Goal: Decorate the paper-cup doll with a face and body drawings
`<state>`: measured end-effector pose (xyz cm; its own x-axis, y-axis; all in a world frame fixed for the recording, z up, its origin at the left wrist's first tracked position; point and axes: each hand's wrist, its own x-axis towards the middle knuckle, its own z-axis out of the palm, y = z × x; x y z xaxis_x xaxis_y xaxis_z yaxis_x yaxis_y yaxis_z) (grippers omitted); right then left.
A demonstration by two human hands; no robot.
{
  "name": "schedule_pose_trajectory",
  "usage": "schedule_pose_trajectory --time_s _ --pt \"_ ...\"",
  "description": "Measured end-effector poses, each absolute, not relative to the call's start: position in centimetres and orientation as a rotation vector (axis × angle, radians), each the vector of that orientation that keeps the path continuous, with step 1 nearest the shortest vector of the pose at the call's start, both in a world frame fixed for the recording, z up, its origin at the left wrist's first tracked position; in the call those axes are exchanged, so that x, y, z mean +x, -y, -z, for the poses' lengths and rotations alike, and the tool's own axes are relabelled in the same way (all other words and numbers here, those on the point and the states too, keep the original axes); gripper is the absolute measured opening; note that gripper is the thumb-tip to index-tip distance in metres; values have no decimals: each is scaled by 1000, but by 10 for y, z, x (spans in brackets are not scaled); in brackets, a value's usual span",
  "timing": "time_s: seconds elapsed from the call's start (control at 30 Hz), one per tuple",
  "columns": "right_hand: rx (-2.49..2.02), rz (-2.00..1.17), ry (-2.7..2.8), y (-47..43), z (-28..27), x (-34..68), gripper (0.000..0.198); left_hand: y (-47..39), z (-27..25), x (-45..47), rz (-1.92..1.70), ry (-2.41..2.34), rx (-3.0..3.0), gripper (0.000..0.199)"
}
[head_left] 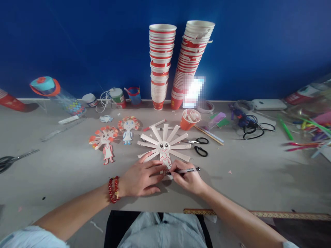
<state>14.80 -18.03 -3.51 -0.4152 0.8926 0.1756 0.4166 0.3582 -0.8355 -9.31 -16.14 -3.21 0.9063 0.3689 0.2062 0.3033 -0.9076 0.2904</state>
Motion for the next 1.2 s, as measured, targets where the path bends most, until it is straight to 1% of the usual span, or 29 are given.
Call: schedule_pose_trajectory --time_s 0.23,0.57,0.77,1.07,1.2 --pt "-1155 -949 1966 180 37 147 9 161 31 -93 -325 -510 2816 42" --pt "-1084 -968 1891 184 37 152 9 160 29 -93 -352 -492 2822 45" --pt "-899 -854 1985 186 34 155 12 160 28 -92 -366 -460 2810 45" --pt "-984 -745 2053 186 39 151 9 159 29 -92 -324 -482 2814 47" --pt "-832 -710 2105 188 36 153 15 158 28 -92 -339 -477 2791 47"
